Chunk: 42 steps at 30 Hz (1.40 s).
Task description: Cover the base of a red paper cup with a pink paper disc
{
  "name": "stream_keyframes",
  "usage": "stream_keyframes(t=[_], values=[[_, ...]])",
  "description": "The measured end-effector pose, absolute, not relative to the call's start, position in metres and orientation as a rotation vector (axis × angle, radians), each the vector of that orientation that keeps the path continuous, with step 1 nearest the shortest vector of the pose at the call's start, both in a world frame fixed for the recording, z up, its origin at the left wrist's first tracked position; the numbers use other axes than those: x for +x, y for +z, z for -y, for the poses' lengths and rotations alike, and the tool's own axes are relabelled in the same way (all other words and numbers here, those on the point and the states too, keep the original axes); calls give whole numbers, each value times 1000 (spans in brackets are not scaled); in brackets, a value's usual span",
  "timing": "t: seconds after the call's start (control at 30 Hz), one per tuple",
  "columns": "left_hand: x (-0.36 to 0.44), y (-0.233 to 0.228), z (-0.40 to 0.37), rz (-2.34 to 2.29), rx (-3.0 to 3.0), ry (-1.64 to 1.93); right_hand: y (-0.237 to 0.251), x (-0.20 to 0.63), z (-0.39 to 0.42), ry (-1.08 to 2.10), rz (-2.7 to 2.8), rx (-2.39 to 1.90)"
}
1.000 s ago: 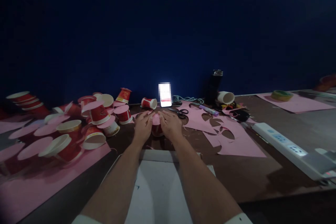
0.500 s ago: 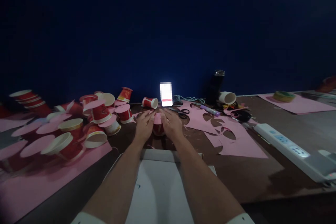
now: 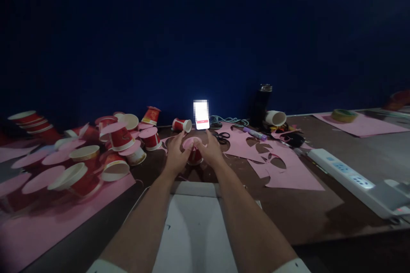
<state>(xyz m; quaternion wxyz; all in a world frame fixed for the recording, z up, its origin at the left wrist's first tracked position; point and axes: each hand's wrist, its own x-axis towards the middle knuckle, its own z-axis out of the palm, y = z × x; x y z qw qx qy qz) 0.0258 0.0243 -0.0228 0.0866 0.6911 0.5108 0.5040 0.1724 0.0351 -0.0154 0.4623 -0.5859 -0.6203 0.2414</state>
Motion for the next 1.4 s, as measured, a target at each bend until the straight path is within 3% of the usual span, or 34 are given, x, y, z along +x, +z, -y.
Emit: stream_keyframes(t=[0.73, 1.4], values=[[26, -28, -27, -1503, 1959, 1456, -18, 188, -39, 820, 1662, -1374], [22, -27, -31, -1518, 1946, 1535, -21, 182, -41, 873, 1345, -1361]])
